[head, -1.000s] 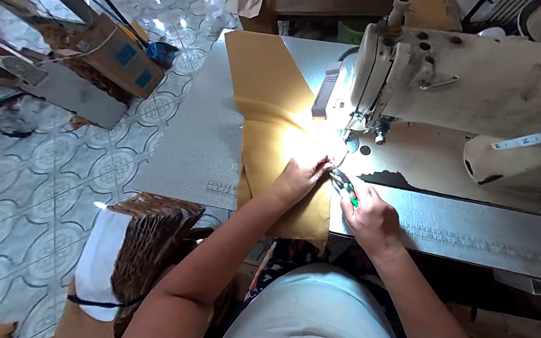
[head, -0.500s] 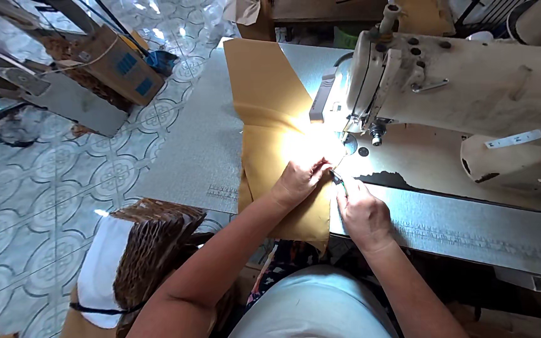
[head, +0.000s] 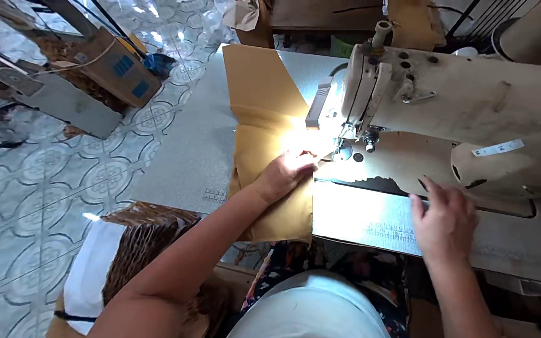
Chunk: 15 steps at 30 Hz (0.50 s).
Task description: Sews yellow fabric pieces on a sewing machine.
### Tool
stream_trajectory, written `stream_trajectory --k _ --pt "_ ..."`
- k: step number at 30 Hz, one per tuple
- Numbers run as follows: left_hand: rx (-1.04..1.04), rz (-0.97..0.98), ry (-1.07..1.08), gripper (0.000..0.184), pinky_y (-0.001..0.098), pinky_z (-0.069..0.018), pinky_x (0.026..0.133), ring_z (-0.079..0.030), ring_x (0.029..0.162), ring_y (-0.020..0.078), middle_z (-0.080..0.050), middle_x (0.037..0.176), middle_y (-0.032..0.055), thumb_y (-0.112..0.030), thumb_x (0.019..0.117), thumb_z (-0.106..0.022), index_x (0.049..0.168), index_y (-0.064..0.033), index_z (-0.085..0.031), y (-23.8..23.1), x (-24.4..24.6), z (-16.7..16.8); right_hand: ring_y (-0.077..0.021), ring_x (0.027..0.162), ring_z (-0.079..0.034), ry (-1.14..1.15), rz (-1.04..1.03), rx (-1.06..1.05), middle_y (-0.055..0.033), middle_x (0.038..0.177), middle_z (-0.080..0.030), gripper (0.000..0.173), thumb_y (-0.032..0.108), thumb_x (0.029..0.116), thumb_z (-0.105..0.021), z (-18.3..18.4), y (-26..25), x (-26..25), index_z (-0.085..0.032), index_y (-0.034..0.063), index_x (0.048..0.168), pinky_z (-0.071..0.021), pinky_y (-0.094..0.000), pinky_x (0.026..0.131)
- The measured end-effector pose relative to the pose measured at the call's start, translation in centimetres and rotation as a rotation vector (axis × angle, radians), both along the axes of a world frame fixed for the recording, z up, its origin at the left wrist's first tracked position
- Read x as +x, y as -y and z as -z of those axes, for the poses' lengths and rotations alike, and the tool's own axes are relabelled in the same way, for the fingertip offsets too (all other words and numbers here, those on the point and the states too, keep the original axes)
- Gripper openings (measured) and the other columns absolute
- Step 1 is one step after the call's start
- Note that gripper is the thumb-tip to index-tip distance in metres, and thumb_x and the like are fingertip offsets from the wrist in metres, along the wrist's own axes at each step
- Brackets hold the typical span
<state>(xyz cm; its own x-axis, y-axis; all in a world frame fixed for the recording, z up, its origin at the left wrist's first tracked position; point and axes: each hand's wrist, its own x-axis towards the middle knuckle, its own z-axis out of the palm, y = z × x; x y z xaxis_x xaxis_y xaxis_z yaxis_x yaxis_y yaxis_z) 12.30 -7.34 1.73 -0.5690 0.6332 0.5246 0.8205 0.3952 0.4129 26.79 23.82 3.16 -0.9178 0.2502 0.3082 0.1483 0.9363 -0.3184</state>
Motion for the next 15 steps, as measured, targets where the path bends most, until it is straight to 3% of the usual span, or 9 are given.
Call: stream_trajectory --k 1,2,4,6,7,9,11,13,15 --pt "0.125 -0.026 0.042 0.014 0.0329 -0.0515 0.101 -0.063 0.114 0.0222 -0.067 0.114 0.0151 -0.007 0.0976 -0.063 0.098 -0.0036 -0.076 0.0 0.1 -0.2 -0.0475 0.112 -0.064 0.008 -0.07 -0.121 -0.0287 0.121 -0.066 0.04 0.021 0.1023 -0.058 -0.3 2.0 -0.5 -0.063 -0.002 0.135 -0.0527 -0.063 0.09" --pt "0.247 -0.046 0.067 0.01 0.0317 -0.0503 0.103 -0.061 0.116 0.0208 -0.065 0.114 0.0154 -0.003 0.096 -0.064 0.097 -0.0018 -0.074 -0.1 0.3 -0.4 -0.0328 0.098 -0.071 0.016 -0.146 -0.306 -0.0209 0.111 -0.071 0.037 0.017 0.1014 -0.059 -0.2 4.3 -1.1 -0.064 -0.0028 0.132 -0.0598 -0.0487 0.084" --pt "0.412 -0.078 0.087 0.005 0.0319 -0.0489 0.105 -0.059 0.121 0.0192 -0.063 0.118 0.0141 0.002 0.0956 -0.064 0.097 -0.0005 -0.068 -0.5 0.7 -0.5 -0.0137 0.082 -0.073 0.157 -0.279 -0.93 -0.0107 0.098 -0.073 0.029 0.007 0.1013 -0.057 -0.5 9.4 -2.6 -0.062 -0.0056 0.127 -0.0625 -0.0288 0.075" --pt "0.495 -0.093 0.082 0.005 0.0344 -0.0484 0.107 -0.057 0.124 0.0202 -0.063 0.12 0.0132 0.003 0.0949 -0.064 0.097 -0.001 -0.066 -1.0 0.8 -0.2 -0.0142 0.084 -0.074 0.459 -0.298 -1.557 -0.0102 0.101 -0.073 0.025 0.009 0.108 -0.048 -2.0 13.3 -3.8 -0.057 -0.0045 0.127 -0.0627 -0.0286 0.076" --pt "0.517 -0.094 0.087 0.006 0.0346 -0.0483 0.107 -0.057 0.126 0.0204 -0.063 0.122 0.0133 0.004 0.0949 -0.064 0.098 -0.0011 -0.065 -1.2 0.8 -0.2 -0.0129 0.086 -0.072 0.568 -0.298 -1.74 -0.0082 0.1 -0.072 0.023 0.013 0.11 -0.044 -2.4 14.6 -4.0 -0.058 -0.0014 0.122 -0.0613 -0.0287 0.078" --pt "0.529 -0.109 0.115 0.007 0.0333 -0.049 0.107 -0.057 0.126 0.0201 -0.062 0.125 0.0142 0.004 0.094 -0.064 0.1 -0.0003 -0.064 -1.4 0.7 -0.2 -0.0077 0.085 -0.069 0.636 -0.344 -1.853 -0.0023 0.094 -0.07 0.021 0.015 0.1109 -0.041 -2.9 15.9 -3.9 -0.059 0.0038 0.11 -0.0589 -0.0256 0.079" --pt "0.478 -0.146 0.183 0.008 0.034 -0.0495 0.106 -0.06 0.124 0.0212 -0.064 0.124 0.0167 0.005 0.0931 -0.063 0.101 0.003 -0.065 -1.4 0.4 -0.2 -0.0137 0.088 -0.071 0.567 -0.35 -1.859 -0.0084 0.098 -0.071 0.017 0.009 0.1084 -0.047 -2.8 15.7 -3.5 -0.058 -0.0015 0.114 -0.0608 -0.0307 0.081" --pt "0.332 -0.215 0.303 0.017 0.0339 -0.0499 0.105 -0.063 0.12 0.0192 -0.067 0.122 0.0152 -0.001 0.0963 -0.063 0.112 0.003 -0.068 -1.7 0.0 -0.5 -0.0161 0.083 -0.073 0.464 -0.297 -1.701 -0.0104 0.095 -0.072 0.016 0.006 0.1035 -0.056 -2.5 14.5 -2.9 -0.058 -0.0031 0.117 -0.0631 -0.032 0.074" --pt "0.112 -0.215 0.351 0.03 0.0358 -0.0466 0.111 -0.062 0.125 0.0197 -0.067 0.13 0.0137 -0.009 0.1014 -0.06 0.13 -0.0002 -0.063 -1.9 -0.9 -0.8 -0.0095 0.071 -0.07 0.3 -0.228 -1.338 -0.0048 0.084 -0.07 0.025 0.008 0.0926 -0.071 -1.6 12.9 -2.2 -0.059 -0.0003 0.114 -0.0609 -0.0259 0.064"
